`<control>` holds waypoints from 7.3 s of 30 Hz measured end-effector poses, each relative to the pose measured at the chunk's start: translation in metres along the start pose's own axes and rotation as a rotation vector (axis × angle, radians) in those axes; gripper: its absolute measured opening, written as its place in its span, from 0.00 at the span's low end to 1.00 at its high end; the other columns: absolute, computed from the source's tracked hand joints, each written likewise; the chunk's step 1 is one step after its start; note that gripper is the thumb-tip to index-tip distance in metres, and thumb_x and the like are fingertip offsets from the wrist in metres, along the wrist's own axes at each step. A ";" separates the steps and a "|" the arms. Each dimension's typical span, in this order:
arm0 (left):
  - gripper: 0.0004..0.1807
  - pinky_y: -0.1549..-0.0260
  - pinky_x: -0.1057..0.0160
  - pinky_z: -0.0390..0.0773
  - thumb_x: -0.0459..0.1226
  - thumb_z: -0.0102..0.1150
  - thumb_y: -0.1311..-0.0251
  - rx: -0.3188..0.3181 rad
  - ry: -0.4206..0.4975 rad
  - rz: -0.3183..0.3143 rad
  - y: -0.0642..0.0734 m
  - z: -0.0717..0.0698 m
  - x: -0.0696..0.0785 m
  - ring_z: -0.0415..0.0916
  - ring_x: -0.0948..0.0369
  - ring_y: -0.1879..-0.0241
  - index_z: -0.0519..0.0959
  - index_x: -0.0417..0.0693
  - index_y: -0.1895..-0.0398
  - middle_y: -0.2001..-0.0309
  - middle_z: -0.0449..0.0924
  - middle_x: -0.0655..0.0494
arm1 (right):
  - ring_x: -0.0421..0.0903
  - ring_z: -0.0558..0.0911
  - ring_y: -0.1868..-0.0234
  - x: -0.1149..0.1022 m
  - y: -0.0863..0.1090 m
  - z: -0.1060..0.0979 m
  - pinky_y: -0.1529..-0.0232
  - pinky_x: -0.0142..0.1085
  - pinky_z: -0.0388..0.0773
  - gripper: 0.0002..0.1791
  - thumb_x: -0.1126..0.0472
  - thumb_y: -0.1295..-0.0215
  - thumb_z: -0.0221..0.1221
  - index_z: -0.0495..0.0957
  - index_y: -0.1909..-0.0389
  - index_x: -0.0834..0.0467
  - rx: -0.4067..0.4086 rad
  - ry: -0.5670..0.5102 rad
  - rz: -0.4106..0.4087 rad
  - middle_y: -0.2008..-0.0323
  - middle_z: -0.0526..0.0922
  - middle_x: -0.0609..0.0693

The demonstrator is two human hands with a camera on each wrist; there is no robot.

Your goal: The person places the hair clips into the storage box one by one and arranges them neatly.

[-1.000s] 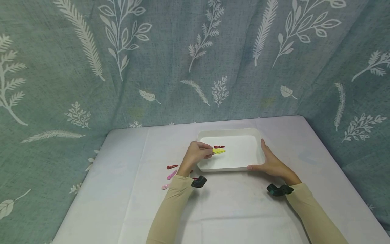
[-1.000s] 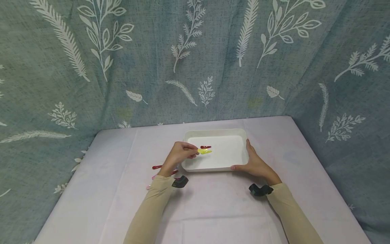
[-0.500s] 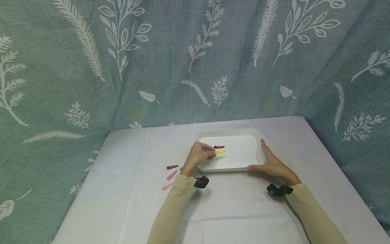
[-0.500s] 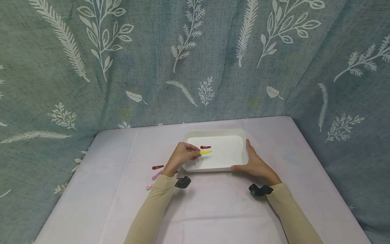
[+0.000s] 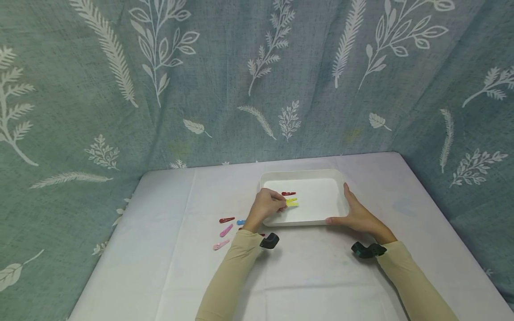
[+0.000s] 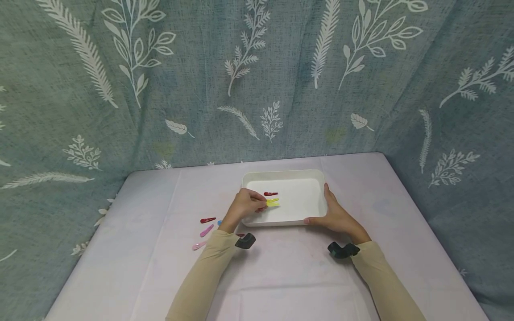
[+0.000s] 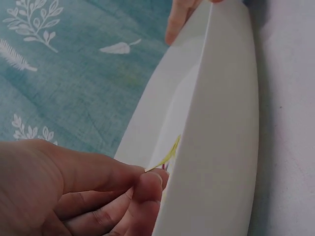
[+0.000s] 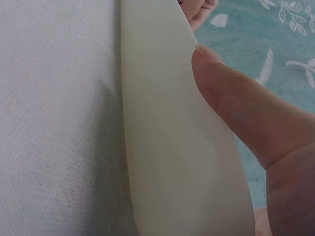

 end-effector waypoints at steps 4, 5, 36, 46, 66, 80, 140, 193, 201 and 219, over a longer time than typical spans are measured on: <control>0.04 0.73 0.70 0.74 0.31 0.68 0.37 0.003 -0.018 -0.002 -0.001 0.002 0.000 0.80 0.65 0.75 0.89 0.39 0.63 0.70 0.91 0.49 | 0.75 0.37 0.19 0.000 -0.001 0.000 0.25 0.72 0.43 0.81 0.39 0.49 0.77 0.18 0.19 0.56 0.000 -0.005 0.002 0.18 0.29 0.70; 0.04 0.73 0.70 0.74 0.31 0.68 0.37 0.006 -0.024 -0.003 -0.001 0.002 0.000 0.80 0.65 0.76 0.89 0.38 0.63 0.70 0.91 0.48 | 0.75 0.37 0.19 0.000 -0.001 0.000 0.25 0.72 0.43 0.81 0.40 0.49 0.77 0.18 0.19 0.56 0.001 -0.005 0.001 0.18 0.29 0.70; 0.04 0.65 0.64 0.75 0.29 0.70 0.43 0.058 -0.226 0.003 0.006 0.005 0.007 0.78 0.60 0.68 0.89 0.40 0.65 0.66 0.89 0.50 | 0.74 0.37 0.18 0.004 -0.003 0.001 0.25 0.72 0.42 0.82 0.38 0.49 0.76 0.18 0.19 0.56 0.004 -0.007 0.007 0.18 0.29 0.69; 0.03 0.63 0.61 0.77 0.30 0.70 0.42 0.055 -0.258 0.015 0.005 0.006 0.007 0.79 0.58 0.66 0.89 0.40 0.66 0.63 0.90 0.48 | 0.73 0.37 0.18 0.006 -0.003 0.001 0.25 0.72 0.42 0.82 0.38 0.49 0.76 0.18 0.19 0.55 0.005 -0.009 0.007 0.18 0.28 0.68; 0.02 0.58 0.58 0.79 0.29 0.68 0.42 0.061 -0.291 0.031 0.006 0.007 0.008 0.80 0.57 0.62 0.89 0.41 0.69 0.60 0.90 0.47 | 0.75 0.37 0.19 0.004 -0.002 0.001 0.25 0.73 0.42 0.80 0.39 0.47 0.76 0.18 0.19 0.55 -0.002 -0.002 0.001 0.18 0.28 0.70; 0.04 0.66 0.63 0.77 0.30 0.67 0.41 0.057 -0.246 0.044 0.009 -0.001 0.012 0.79 0.60 0.69 0.89 0.41 0.65 0.67 0.89 0.51 | 0.75 0.37 0.19 0.002 -0.001 0.001 0.25 0.72 0.42 0.81 0.39 0.49 0.77 0.18 0.19 0.56 -0.001 -0.004 0.007 0.18 0.28 0.70; 0.12 0.67 0.62 0.80 0.42 0.69 0.36 0.106 -0.291 -0.055 0.047 -0.120 -0.050 0.82 0.56 0.67 0.87 0.42 0.59 0.64 0.87 0.48 | 0.74 0.37 0.18 -0.004 0.000 0.000 0.24 0.71 0.42 0.81 0.38 0.48 0.76 0.19 0.19 0.57 -0.009 0.015 -0.001 0.18 0.29 0.70; 0.05 0.65 0.61 0.77 0.36 0.72 0.40 0.007 -0.408 -0.147 0.044 -0.102 -0.074 0.78 0.58 0.69 0.87 0.43 0.68 0.69 0.86 0.52 | 0.76 0.38 0.19 0.001 0.001 0.001 0.26 0.73 0.44 0.81 0.38 0.48 0.76 0.17 0.19 0.55 -0.004 0.016 0.011 0.18 0.28 0.71; 0.05 0.69 0.62 0.75 0.36 0.73 0.42 -0.008 -0.405 -0.156 0.044 -0.101 -0.075 0.78 0.58 0.70 0.87 0.43 0.69 0.69 0.86 0.52 | 0.75 0.38 0.19 0.003 0.000 0.001 0.25 0.73 0.43 0.82 0.38 0.49 0.76 0.17 0.20 0.55 0.004 0.019 0.016 0.18 0.28 0.70; 0.06 0.80 0.66 0.70 0.37 0.74 0.43 -0.054 -0.442 -0.166 0.044 -0.096 -0.078 0.75 0.60 0.78 0.86 0.45 0.73 0.73 0.84 0.53 | 0.75 0.37 0.19 0.001 -0.001 0.000 0.25 0.73 0.43 0.81 0.39 0.48 0.76 0.17 0.20 0.56 0.003 0.015 0.003 0.18 0.28 0.70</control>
Point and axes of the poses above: each hand's wrist, its own y-axis away from the middle knuckle, its own z-axis out of the palm, x = y × z, the point moved 10 cm from there along -y, towards the middle knuckle
